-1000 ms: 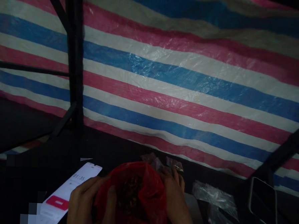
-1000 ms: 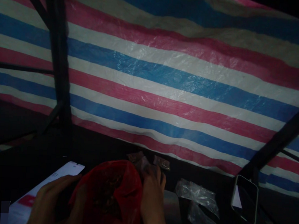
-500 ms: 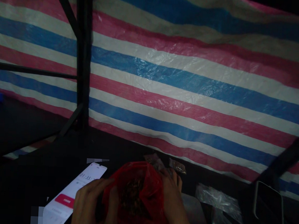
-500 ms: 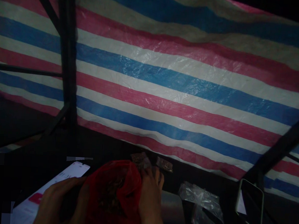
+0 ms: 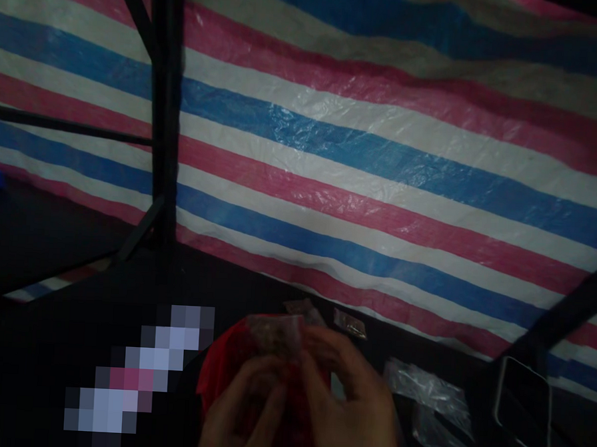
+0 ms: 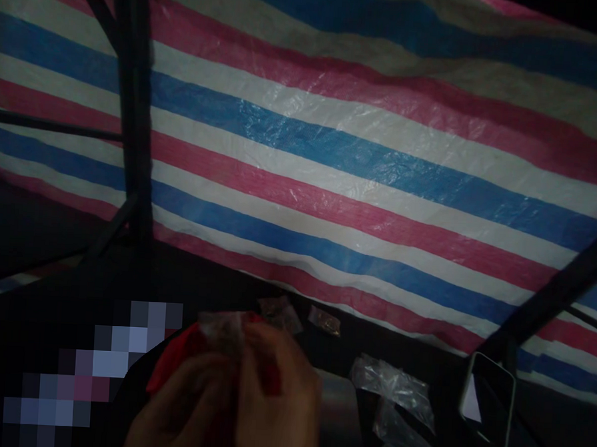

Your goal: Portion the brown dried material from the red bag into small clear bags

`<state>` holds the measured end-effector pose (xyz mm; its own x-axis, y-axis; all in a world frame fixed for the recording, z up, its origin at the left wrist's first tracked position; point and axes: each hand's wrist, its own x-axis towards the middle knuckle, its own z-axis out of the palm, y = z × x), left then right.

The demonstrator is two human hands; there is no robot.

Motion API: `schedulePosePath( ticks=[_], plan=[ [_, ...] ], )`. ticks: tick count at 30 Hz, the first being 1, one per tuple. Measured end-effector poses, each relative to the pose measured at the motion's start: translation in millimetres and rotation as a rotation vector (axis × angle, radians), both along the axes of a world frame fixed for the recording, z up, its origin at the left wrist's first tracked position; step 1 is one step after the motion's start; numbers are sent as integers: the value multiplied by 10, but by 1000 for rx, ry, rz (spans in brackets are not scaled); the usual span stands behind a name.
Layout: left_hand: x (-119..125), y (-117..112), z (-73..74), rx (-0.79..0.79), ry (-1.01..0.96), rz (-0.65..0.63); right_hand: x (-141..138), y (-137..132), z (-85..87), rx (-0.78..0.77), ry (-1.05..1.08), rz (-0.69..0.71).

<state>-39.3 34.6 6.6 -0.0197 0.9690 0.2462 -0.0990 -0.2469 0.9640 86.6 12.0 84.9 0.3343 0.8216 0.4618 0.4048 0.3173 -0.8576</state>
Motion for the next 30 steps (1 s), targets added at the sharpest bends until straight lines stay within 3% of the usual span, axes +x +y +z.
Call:
schedulePosePath(
  ticks=[3, 7, 13, 16, 19, 22, 26, 28, 30],
  plan=[
    [32, -8, 81, -112, -133, -44, -137, -50, -117, -37, -51, 86],
    [-1, 22, 67, -78, -85, -89, -68, -45, -242, -107, -130, 70],
    [-21, 25, -36, -57, -20, -151, -82, -12, -255, -202, -143, 14],
    [-23, 55, -35, -23, -41, -160, -133, 16, -228, -215, -43, 94],
    [-75, 108, -48, 53, -3, -118, -133, 42, -210, -242, 54, 152],
    [-182, 157, -62, 154, 91, -12, -119, 54, -212, -250, 86, 85],
    [-273, 160, -12, 262, 214, 135, -156, 65, -262, -127, -6, -24],
    [-259, 146, 17, 145, 180, 148, -192, 85, -305, -58, -80, -87],
    [-220, 151, 20, -80, 28, 44, -218, 112, -337, -19, -146, -90]
  ],
)
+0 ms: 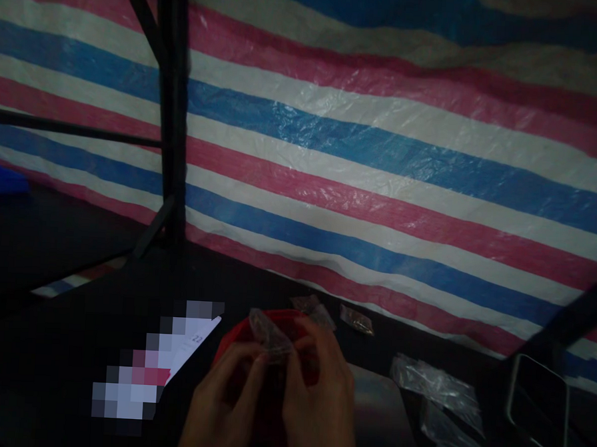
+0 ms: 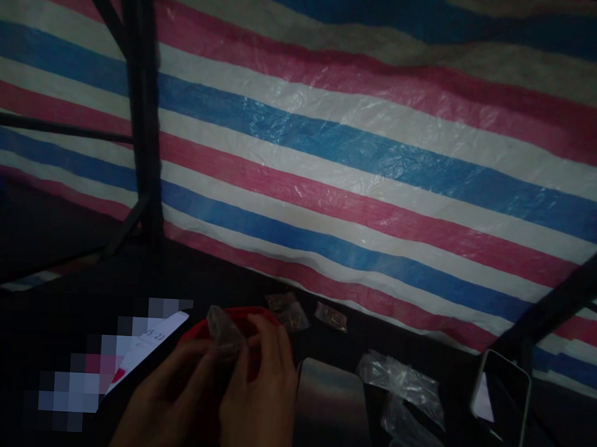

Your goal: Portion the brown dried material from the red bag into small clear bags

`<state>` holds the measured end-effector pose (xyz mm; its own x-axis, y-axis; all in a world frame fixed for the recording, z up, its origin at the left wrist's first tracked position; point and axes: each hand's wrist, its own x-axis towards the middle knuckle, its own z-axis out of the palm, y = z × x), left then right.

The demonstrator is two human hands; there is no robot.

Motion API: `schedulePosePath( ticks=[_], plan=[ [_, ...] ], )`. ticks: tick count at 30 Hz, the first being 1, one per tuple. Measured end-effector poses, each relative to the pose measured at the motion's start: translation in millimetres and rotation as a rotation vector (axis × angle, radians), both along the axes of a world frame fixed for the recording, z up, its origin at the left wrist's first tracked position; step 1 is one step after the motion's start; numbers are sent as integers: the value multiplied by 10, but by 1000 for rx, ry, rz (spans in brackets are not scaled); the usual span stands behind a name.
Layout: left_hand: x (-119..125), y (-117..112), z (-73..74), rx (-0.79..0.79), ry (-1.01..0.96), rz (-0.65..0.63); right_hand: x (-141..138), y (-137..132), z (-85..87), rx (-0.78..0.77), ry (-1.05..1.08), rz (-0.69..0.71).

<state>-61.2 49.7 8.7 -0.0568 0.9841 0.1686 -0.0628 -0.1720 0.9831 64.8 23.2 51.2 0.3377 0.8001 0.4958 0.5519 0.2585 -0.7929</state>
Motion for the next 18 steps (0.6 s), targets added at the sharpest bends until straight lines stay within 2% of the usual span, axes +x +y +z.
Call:
schedulePosePath(
  ticks=[3, 4, 6, 9, 14, 18],
  plan=[
    [51, 66, -28, -307, -441, -195, 8, 32, 10, -27, -69, 114],
    [59, 96, -34, -359, -560, -219, 24, 35, 28, -55, -83, 162],
    [58, 147, -22, -404, -675, -204, 68, 30, 67, -123, -118, 245],
    [37, 166, 39, -372, -598, -133, 152, 1, 88, -191, -235, 275],
    [93, 123, 92, -227, -333, 24, 319, -52, 24, -200, -526, 127],
    [253, 108, 73, -152, -300, 38, 434, -60, 6, -157, -563, 49]
  ],
)
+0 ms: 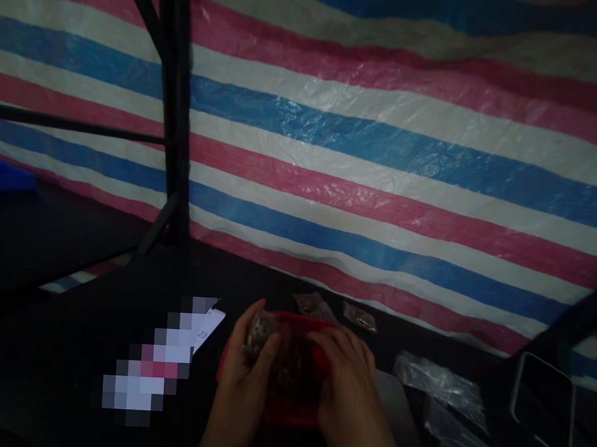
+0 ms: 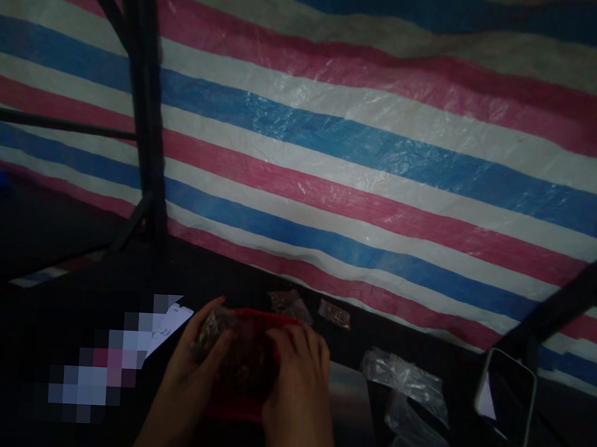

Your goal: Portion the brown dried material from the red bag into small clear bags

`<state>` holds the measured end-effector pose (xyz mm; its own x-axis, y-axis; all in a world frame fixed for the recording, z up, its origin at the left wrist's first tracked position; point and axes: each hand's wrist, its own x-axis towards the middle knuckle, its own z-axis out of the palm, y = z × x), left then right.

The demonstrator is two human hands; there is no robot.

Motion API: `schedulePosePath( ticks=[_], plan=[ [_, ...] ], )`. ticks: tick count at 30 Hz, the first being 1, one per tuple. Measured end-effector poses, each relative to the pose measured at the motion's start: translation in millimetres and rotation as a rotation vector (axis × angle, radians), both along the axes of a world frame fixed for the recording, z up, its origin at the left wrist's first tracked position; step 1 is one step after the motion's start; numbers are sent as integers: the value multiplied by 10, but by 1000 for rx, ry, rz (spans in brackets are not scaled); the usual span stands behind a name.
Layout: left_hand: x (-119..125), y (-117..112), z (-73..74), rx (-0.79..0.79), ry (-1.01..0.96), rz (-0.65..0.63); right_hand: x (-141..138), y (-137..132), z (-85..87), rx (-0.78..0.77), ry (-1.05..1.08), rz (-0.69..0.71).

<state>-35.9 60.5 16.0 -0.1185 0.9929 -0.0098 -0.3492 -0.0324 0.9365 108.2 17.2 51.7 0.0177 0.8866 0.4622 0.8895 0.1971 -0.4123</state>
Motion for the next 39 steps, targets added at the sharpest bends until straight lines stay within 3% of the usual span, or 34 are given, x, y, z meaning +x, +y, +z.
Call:
schedulePosePath(
  ticks=[6, 12, 24, 31, 39],
  plan=[
    [132, -15, -66, 101, -54, -162, 67, -1, 90, 79, 189, -105],
    [64, 26, -47, 140, 128, -104, 85, -7, 146, 253, 305, -190],
    [119, 82, 3, 162, 207, -37, 84, -35, 180, 238, 353, -184],
    [145, 61, -47, 119, 296, -128, -5, -77, 208, 267, 279, -197],
    [222, 24, -242, 224, 143, -109, -177, -104, 280, -9, 189, -60]
  ],
)
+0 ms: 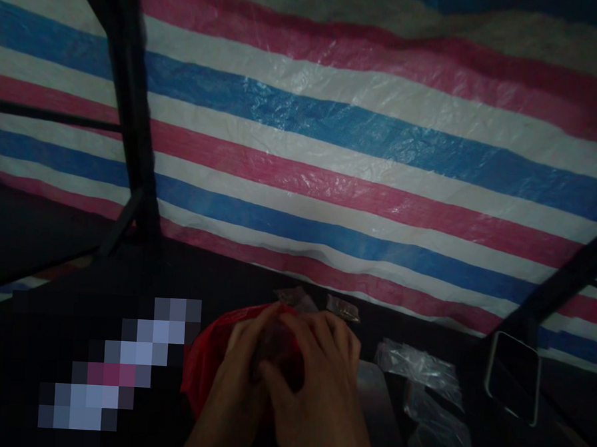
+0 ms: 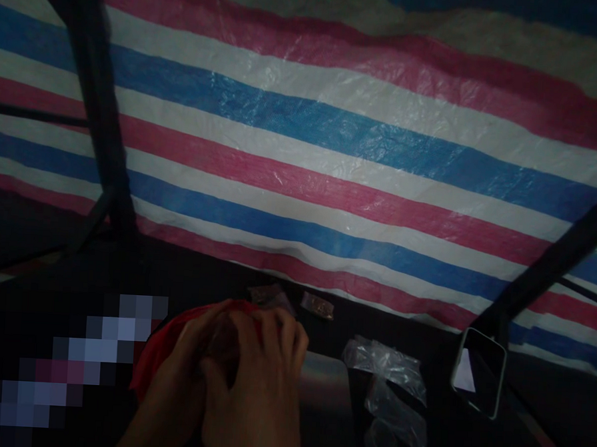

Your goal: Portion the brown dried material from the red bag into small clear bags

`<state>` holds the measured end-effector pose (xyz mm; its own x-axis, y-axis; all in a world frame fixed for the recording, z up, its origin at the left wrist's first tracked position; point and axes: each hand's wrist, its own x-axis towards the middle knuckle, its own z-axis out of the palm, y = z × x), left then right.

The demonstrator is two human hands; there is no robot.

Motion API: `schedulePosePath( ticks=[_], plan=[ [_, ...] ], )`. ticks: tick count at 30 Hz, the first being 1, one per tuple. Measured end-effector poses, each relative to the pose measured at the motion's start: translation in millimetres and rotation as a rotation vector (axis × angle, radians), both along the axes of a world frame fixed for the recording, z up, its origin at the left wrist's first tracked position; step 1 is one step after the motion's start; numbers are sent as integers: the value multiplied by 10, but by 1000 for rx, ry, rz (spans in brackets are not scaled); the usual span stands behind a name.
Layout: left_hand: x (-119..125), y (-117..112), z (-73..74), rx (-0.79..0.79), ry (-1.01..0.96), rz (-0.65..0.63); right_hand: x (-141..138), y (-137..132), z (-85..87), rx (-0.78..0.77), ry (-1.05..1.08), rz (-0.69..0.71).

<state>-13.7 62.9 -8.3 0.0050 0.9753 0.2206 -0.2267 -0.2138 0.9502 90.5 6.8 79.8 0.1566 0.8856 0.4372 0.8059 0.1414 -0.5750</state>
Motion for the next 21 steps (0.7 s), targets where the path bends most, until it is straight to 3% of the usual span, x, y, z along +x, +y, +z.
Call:
schedulePosePath(
  ticks=[7, 14, 21],
  plan=[
    [-58, -16, 40, 58, 155, 74, 32, 5, -2, -49, -16, 88],
    [-51, 55, -18, 55, 144, 38, 105, 69, -70, 103, -39, -48],
    [-87, 58, -73, 138, 310, 36, 131, 74, -22, 142, 75, -113]
  ],
)
